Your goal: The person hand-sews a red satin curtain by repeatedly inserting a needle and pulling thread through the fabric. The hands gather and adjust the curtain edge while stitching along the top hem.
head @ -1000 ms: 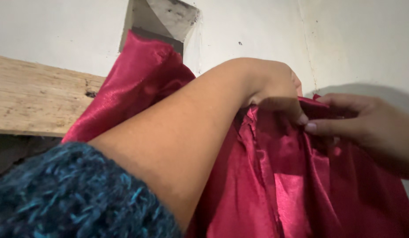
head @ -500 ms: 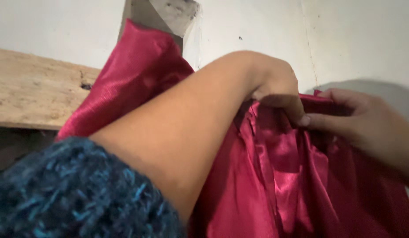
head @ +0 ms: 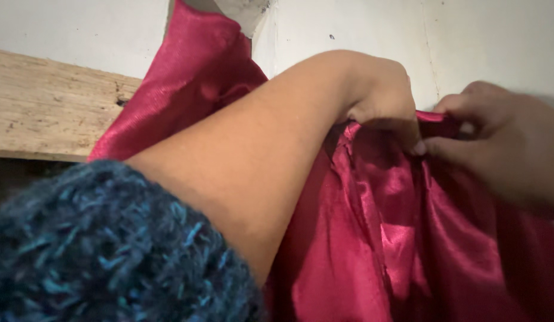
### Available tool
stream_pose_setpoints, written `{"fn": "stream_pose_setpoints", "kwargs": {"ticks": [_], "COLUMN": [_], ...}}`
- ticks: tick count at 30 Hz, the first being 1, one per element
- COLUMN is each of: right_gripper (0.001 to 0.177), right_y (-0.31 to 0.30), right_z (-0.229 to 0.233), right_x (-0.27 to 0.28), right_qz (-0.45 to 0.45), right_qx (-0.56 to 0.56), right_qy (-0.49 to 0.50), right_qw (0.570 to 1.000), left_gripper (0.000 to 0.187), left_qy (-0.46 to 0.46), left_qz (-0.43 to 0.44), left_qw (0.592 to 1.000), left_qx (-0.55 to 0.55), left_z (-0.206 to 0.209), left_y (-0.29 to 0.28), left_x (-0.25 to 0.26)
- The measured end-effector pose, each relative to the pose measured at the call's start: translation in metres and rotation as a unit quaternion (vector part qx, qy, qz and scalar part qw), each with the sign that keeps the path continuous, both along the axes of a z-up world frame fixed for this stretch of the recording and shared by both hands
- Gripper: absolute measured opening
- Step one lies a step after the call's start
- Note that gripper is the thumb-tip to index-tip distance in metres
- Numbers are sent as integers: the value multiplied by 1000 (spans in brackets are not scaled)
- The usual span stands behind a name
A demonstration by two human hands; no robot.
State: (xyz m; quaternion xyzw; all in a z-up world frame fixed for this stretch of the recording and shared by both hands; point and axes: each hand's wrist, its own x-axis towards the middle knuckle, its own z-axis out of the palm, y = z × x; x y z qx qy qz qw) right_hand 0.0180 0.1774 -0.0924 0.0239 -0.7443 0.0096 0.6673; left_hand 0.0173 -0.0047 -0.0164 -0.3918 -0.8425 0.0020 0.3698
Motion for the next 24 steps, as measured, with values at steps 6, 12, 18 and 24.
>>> {"fn": "stream_pose_setpoints", "kwargs": {"ticks": [6,12,18,24], "right_gripper": [21,23,25,30], "right_y": [5,40,52,17], "right_z": [13,25,40,35], "right_x": [8,-17,-24,0], "right_qz": [166,310,306,223], "right_qx": [-203,-156,-202,-183], "right_qy": [-156,-187,-241,-277], "right_qw": [952,919,898,916], "left_gripper": [40,40,45,42], "left_qy": [-44,30,76,39], "left_qz": [-50,-15,23,-36], "left_qw": [997,998,995,998], "left_qx": [-43,-50,-66,-38], "left_z": [3,3,-3,0], "left_y": [6,2,4,9], "left_x": [-7,-6,-8,-15]}}
